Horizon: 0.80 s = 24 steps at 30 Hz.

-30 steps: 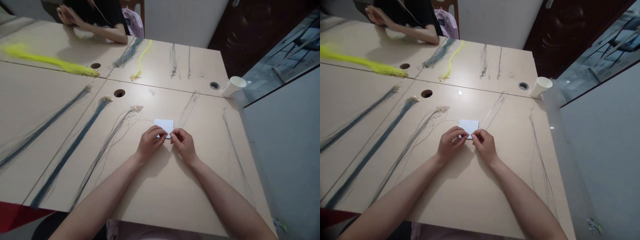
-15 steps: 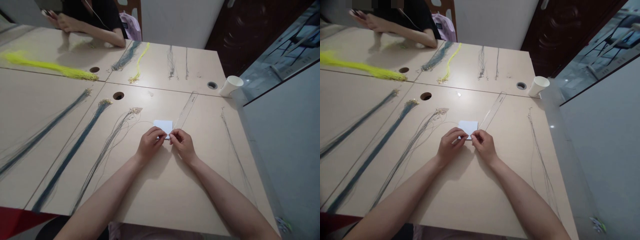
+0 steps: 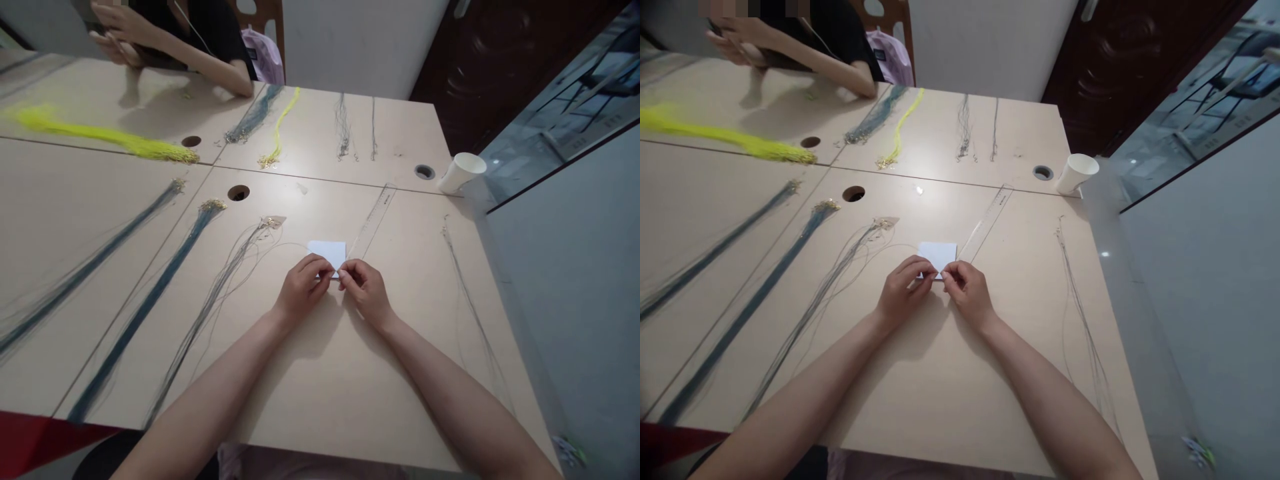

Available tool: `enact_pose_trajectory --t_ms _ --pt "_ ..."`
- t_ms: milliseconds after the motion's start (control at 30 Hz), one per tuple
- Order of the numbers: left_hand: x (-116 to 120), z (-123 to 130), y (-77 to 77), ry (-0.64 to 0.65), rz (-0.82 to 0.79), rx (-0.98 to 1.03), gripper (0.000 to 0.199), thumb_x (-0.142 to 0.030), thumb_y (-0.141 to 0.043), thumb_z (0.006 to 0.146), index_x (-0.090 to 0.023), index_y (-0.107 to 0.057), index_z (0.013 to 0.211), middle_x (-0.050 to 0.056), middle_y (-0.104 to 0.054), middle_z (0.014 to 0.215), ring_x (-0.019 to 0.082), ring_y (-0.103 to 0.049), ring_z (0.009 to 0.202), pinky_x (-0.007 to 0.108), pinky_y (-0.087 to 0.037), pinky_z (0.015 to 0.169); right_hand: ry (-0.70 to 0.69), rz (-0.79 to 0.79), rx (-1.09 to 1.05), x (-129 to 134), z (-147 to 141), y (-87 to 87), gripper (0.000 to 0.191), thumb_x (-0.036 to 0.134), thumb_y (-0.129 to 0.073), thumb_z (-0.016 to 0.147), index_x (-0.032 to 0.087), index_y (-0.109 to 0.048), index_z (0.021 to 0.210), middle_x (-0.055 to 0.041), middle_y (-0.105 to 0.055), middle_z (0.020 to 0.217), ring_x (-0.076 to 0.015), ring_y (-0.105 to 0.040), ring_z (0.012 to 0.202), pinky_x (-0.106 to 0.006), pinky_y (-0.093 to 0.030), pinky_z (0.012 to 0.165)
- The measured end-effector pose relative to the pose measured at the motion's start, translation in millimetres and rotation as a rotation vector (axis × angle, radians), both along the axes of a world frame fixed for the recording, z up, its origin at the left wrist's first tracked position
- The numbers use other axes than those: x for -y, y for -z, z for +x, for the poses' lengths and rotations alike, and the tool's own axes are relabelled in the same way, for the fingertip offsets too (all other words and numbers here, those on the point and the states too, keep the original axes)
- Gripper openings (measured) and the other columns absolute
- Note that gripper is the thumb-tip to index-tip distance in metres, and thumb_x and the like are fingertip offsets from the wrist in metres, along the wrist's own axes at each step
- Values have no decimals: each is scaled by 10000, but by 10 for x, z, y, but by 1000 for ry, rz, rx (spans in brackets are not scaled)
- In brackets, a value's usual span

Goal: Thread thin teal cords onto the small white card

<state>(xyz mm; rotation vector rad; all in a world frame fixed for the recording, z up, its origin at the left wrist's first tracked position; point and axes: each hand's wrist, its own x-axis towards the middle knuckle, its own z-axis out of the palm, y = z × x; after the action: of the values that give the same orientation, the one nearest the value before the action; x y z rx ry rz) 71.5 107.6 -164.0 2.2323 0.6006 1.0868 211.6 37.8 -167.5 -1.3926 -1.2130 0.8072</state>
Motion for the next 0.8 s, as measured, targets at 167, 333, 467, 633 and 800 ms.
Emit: enact_pose_trajectory --t_ms 167,333,467,633,800 --pt "-5 -7 0 5 11 -20 107 -83 -494 788 -168 -522 847 35 -538 779 109 -503 714 226 -434 612 -6 -8 1 -2 3 0 118 293 -505 817 197 -540 756 9 -550 652 -129 -534 573 -249 -414 556" --pt "2 0 0 -14 33 -40 97 -86 -493 795 -166 -514 846 36 -534 775 115 -502 727 237 -439 633 -7 7 -6 -3 2 -1 115 282 -504 823 192 -539 762 14 -540 641 -122 -526 566 -244 -408 551" --pt "8 3 -2 -33 44 -10 104 -81 -515 787 -161 -516 853 33 -537 778 104 -505 720 225 -446 629 -12 13 -20 0 4 -4 112 273 -507 826 185 -539 764 15 -536 643 -117 -523 568 -239 -403 550" --pt "6 -2 -4 -48 64 16 105 -90 -541 776 -155 -529 858 31 -545 784 89 -511 694 206 -456 612 -13 12 -36 -6 7 0 111 272 -508 823 181 -535 767 18 -536 644 -113 -526 569 -234 -407 549" --pt "4 1 -6 -22 73 23 118 -63 -534 771 -153 -536 848 29 -556 772 92 -523 714 204 -455 615 -15 11 -33 -4 8 4 116 275 -511 825 181 -536 761 17 -533 645 -111 -525 570 -233 -404 549"
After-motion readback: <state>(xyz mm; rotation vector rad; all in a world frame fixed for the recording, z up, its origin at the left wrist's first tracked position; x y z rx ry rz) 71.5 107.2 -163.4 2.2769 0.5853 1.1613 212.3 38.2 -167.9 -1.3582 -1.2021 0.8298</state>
